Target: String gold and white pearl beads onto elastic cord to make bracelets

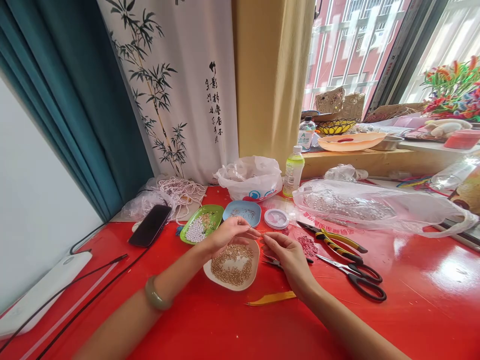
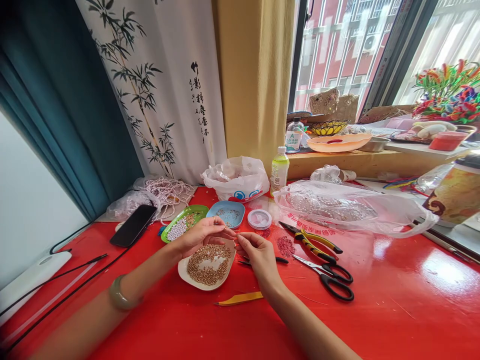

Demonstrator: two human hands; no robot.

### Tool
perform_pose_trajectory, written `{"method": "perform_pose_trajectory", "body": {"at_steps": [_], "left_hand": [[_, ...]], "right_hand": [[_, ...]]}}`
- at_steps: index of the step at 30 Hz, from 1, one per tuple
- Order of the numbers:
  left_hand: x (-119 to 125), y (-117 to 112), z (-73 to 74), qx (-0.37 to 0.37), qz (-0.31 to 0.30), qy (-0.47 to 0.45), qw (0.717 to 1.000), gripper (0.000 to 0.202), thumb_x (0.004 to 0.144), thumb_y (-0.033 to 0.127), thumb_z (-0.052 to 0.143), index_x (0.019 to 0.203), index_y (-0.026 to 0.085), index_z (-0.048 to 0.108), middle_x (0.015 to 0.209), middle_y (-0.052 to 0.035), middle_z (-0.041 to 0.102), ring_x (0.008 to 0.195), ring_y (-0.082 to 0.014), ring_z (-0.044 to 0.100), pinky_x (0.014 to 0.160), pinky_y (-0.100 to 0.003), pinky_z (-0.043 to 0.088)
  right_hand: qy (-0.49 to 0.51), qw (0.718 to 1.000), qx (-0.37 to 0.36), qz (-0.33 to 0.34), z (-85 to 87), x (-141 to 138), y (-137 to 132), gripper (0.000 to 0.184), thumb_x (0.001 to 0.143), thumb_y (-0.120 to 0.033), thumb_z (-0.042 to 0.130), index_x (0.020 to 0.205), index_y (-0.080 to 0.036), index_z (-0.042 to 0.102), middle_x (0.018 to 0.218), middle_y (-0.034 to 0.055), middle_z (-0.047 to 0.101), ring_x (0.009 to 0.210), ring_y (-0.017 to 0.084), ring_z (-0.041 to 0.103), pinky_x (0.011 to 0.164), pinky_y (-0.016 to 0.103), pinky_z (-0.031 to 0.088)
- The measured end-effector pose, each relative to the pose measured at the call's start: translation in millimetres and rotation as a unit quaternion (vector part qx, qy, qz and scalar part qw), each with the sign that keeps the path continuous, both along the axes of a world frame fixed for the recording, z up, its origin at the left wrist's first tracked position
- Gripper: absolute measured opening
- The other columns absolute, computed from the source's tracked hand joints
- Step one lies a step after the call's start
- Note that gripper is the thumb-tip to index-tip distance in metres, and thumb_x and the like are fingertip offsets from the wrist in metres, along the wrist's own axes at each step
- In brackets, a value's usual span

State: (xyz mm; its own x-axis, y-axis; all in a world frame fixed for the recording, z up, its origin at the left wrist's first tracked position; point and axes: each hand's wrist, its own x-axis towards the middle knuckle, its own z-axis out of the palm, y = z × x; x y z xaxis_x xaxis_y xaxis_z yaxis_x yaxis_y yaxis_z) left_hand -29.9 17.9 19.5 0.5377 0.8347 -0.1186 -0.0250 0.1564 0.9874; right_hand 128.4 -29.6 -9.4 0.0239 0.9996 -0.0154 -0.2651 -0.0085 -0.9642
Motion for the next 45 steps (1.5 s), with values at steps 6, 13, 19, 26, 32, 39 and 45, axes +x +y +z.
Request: {"method": "perform_pose_trajectory", "body": {"at_steps": [6,13,19,26,32,39,45], "left_hand": [[2.1,2.7,-6.6,0.11,0.008,0.099,0.989,0.018,0.071,0.029,0.055,0.077,0.012,0.054,0.087,-0.0097,0.064,0.084,-0.0173,0.057,0.069,-0.026,0.042],[-0.8,12.2,-8.6,0.184,0.142,0.143,0.962,0.023,0.069,0.024,0.056,0.088,0.012,0.057,0.092,-0.0088,0.06,0.083,-0.0155,0.054,0.068,-0.024,0.042],[-8.0,12.7,-7.6,0.179,-0.005,0.173,0.968,0.019,0.069,0.016,0.047,0.083,0.013,0.06,0.073,-0.0042,0.061,0.061,-0.011,0.054,0.055,-0.021,0.042],[-17.6,17.4,-9.2,0.248,-0.05,0.242,0.937,0.014,0.063,0.022,0.057,0.072,0.014,0.064,0.072,-0.0042,0.065,0.067,-0.015,0.057,0.061,-0.023,0.043],[-19.6,14.5,-0.1,0.218,-0.026,0.203,0.954,0.018,0.063,0.027,0.059,0.072,0.012,0.065,0.067,-0.0059,0.064,0.061,-0.0139,0.057,0.056,-0.022,0.042],[-13.1,5.9,6.3,0.218,-0.009,0.186,0.958,0.02,0.065,0.031,0.059,0.067,0.013,0.065,0.055,-0.0034,0.06,0.049,-0.0102,0.052,0.044,-0.019,0.037],[-2.3,-1.2,8.7,0.183,0.024,0.112,0.976,0.022,0.066,0.029,0.059,0.081,0.012,0.062,0.063,-0.0044,0.061,0.051,-0.0086,0.051,0.046,-0.018,0.039]], "right_hand": [[-0.002,0.999,0.025,-0.027,3.4,0.0,-1.7,0.022,0.061,-0.033,0.066,0.076,-0.017,0.063,0.07,-0.0004,0.062,0.06,0.009,0.055,0.062,0.022,0.045],[-0.026,0.996,0.046,-0.07,6.3,2.5,-0.7,0.024,0.062,-0.036,0.065,0.076,-0.016,0.061,0.07,0.0017,0.061,0.061,0.012,0.056,0.065,0.026,0.047],[-0.027,0.995,0.058,-0.072,6.1,4.8,0.7,0.026,0.063,-0.038,0.064,0.076,-0.016,0.061,0.071,0.0029,0.061,0.062,0.013,0.056,0.066,0.027,0.048],[-0.036,0.995,0.059,-0.076,5.7,6.5,2.6,0.024,0.064,-0.036,0.063,0.076,-0.016,0.061,0.068,0.0006,0.06,0.061,0.012,0.056,0.065,0.026,0.047],[-0.17,0.973,0.115,-0.102,1.7,13.0,9.0,0.024,0.066,-0.038,0.061,0.076,-0.016,0.063,0.068,0.0024,0.062,0.061,0.015,0.057,0.061,0.029,0.046],[-0.324,0.908,0.23,-0.13,6.1,14.6,5.5,0.01,0.07,-0.029,0.057,0.072,-0.022,0.064,0.071,0.0025,0.066,0.062,0.017,0.058,0.061,0.029,0.044],[-0.325,0.914,0.227,-0.083,6.8,7.0,0.4,0.009,0.07,-0.024,0.057,0.072,-0.024,0.065,0.073,0.002,0.067,0.065,0.019,0.059,0.062,0.029,0.044]]}}
